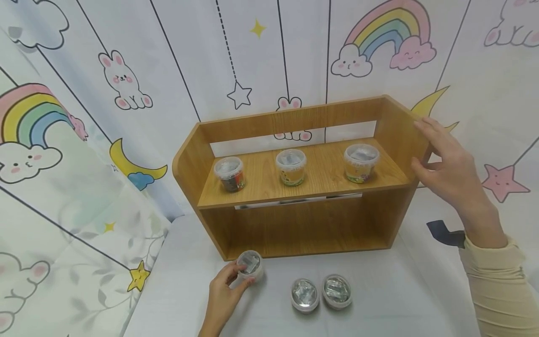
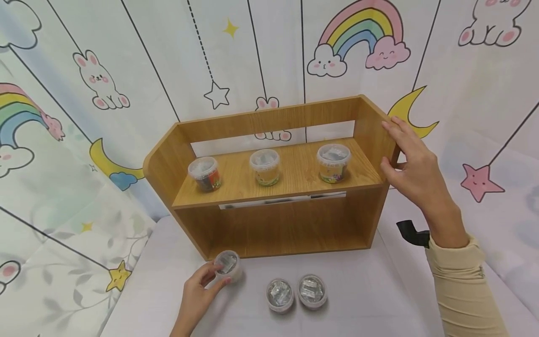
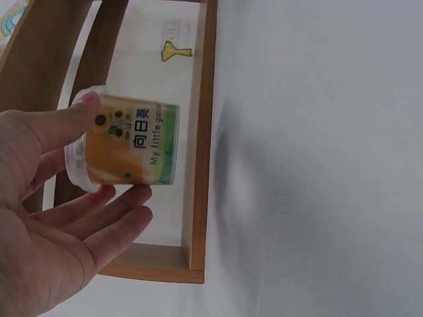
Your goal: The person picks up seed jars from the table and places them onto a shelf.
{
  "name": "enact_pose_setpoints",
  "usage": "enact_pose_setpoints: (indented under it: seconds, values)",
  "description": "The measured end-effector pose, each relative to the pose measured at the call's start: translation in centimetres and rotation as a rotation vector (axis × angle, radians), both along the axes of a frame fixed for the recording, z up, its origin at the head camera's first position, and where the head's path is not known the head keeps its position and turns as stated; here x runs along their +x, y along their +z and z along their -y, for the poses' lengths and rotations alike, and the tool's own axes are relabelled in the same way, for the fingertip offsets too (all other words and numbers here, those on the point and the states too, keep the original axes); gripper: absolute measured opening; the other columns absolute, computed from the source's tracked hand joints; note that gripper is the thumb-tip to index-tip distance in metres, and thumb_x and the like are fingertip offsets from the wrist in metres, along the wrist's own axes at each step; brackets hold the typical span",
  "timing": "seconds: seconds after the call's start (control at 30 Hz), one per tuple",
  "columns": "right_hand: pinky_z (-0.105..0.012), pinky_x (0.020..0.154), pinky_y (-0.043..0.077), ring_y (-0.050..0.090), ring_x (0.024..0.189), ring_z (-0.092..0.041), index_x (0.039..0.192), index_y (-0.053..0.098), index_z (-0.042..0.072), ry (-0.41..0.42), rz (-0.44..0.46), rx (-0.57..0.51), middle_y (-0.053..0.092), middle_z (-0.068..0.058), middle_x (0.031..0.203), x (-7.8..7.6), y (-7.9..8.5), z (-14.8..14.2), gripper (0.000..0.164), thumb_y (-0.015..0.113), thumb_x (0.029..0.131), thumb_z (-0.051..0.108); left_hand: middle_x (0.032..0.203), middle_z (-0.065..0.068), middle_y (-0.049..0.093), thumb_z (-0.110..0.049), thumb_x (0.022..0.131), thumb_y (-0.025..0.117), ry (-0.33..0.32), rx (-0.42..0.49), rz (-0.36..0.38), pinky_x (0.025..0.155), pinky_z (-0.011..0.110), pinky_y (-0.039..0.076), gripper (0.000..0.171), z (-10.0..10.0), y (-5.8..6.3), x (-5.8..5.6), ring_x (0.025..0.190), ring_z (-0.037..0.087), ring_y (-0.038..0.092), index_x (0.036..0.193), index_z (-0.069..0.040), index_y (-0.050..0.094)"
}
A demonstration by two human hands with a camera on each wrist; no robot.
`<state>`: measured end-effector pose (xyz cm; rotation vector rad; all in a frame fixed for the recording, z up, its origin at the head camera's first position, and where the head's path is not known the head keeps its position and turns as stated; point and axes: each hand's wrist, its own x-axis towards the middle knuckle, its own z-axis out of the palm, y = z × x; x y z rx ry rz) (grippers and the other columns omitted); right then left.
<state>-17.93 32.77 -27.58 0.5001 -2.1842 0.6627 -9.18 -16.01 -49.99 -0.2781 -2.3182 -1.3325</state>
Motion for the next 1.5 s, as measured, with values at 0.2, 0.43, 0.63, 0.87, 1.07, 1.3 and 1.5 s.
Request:
enact_pose_setpoints:
  seconds: [0.2,0.43,0.63,0.87,1.07,1.3,1.5]
  values:
    - [0.002,0.076,0.031,0.045,0.134,-0.029,0.151,0.042,0.017,-0.006,0.005,0.007,0.036,-0.002,0.156,0.0,0.1,0.0,0.09,0.073,0.074,-0.018,0.116,0.017,0.067,-0.006,0.067,0.089,0.072,-0.009,-0.023,0.079,0.04,0.057,0.037,-0.1,-0.2,-1.3,0.102,0.036,0.067,0.099,-0.006,0.07]
    - [0.002,0.076,0.032,0.045,0.134,-0.03,0.151,0.042,0.019,-0.006,0.024,-0.006,0.035,0.001,0.157,0.1,0.0,0.0,0.089,0.072,0.076,-0.017,0.119,0.02,0.066,-0.004,0.069,0.089,0.127,0.002,-0.024,0.081,0.041,0.057,0.037,-0.2,-0.6,-2.4,0.105,0.038,0.066,0.101,-0.005,0.07]
    - [0.002,0.077,0.032,0.046,0.133,-0.032,0.151,0.042,0.018,-0.005,0.022,-0.004,0.035,0.0,0.157,0.2,0.1,0.2,0.089,0.072,0.076,-0.018,0.113,0.015,0.069,-0.004,0.069,0.089,0.164,0.006,-0.075,0.076,0.044,0.058,0.036,-0.3,-1.6,-3.5,0.097,0.034,0.069,0.099,-0.006,0.07]
    - [0.002,0.076,0.032,0.046,0.133,-0.032,0.151,0.042,0.016,0.001,0.005,0.005,0.036,-0.002,0.156,0.1,0.0,0.1,0.09,0.073,0.074,-0.019,0.11,0.012,0.069,-0.007,0.071,0.089,0.193,-0.039,-0.063,0.074,0.043,0.059,0.035,-0.3,-2.1,-4.0,0.094,0.031,0.069,0.1,-0.006,0.07]
    - [0.002,0.077,0.032,0.047,0.132,-0.032,0.15,0.043,0.016,-0.002,-0.02,0.024,0.037,-0.002,0.156,0.0,0.2,0.0,0.091,0.073,0.072,-0.02,0.108,0.011,0.069,-0.007,0.072,0.089,0.193,-0.068,-0.068,0.072,0.042,0.059,0.037,-0.4,-1.9,-4.2,0.09,0.028,0.068,0.102,-0.006,0.068]
    - [0.002,0.076,0.032,0.047,0.131,-0.034,0.15,0.043,0.015,-0.002,-0.01,0.019,0.038,-0.003,0.155,0.1,0.2,0.1,0.09,0.073,0.073,-0.02,0.107,0.016,0.068,-0.01,0.073,0.089,0.221,-0.059,0.018,0.071,0.045,0.058,0.051,-0.6,-1.8,-4.0,0.088,0.031,0.07,0.112,-0.003,0.058]
    - [0.003,0.076,0.031,0.046,0.132,-0.034,0.15,0.043,0.016,-0.008,0.002,0.012,0.037,-0.003,0.156,0.1,0.1,0.1,0.089,0.072,0.074,-0.02,0.098,0.011,0.059,-0.009,0.072,0.089,0.26,-0.087,0.032,0.074,0.038,0.056,0.047,-0.8,-1.7,-3.9,0.083,0.025,0.066,0.101,-0.002,0.053]
